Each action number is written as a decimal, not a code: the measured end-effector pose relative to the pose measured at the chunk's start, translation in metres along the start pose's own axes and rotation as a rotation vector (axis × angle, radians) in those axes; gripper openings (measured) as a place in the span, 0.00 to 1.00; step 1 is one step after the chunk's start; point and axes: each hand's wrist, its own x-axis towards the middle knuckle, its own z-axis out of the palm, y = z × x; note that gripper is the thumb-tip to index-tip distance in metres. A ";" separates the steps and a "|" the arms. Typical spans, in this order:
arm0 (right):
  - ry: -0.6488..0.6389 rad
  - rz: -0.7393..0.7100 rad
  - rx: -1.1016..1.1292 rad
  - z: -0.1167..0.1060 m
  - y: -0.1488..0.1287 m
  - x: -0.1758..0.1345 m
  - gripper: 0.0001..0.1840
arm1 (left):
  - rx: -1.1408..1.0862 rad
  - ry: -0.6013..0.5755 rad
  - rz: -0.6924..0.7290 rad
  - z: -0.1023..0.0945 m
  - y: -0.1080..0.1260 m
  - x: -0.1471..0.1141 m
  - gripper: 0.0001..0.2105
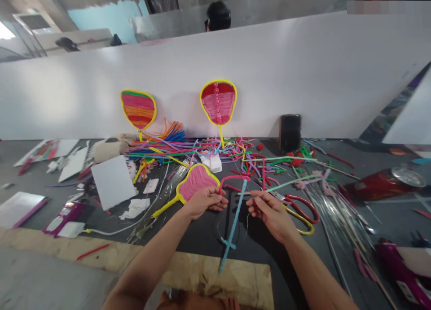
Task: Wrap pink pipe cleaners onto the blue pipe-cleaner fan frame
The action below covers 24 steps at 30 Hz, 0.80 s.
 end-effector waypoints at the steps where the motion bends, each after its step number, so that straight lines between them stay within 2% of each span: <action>1: -0.006 0.003 -0.001 0.000 -0.001 -0.001 0.18 | -0.001 0.016 0.000 0.001 -0.001 0.001 0.18; 6: -0.012 0.010 0.033 -0.002 -0.006 -0.001 0.20 | -0.009 0.052 0.005 0.003 -0.003 0.003 0.16; 11: 0.055 -0.013 0.081 -0.006 -0.005 0.003 0.21 | -0.004 0.037 0.000 0.004 -0.001 -0.004 0.16; 14: 0.051 0.018 0.114 -0.007 -0.005 0.004 0.20 | -0.067 -0.071 0.031 0.000 0.000 -0.006 0.19; 18: 0.009 0.031 0.171 -0.008 -0.006 0.004 0.16 | -0.195 -0.294 0.076 -0.006 -0.002 -0.007 0.27; 22: 0.010 -0.042 0.237 -0.009 -0.008 0.004 0.14 | -0.240 -0.447 -0.023 0.001 -0.010 -0.011 0.35; 24: 0.021 -0.066 0.269 -0.009 -0.008 0.004 0.14 | -0.238 -0.492 -0.085 0.010 -0.015 -0.015 0.34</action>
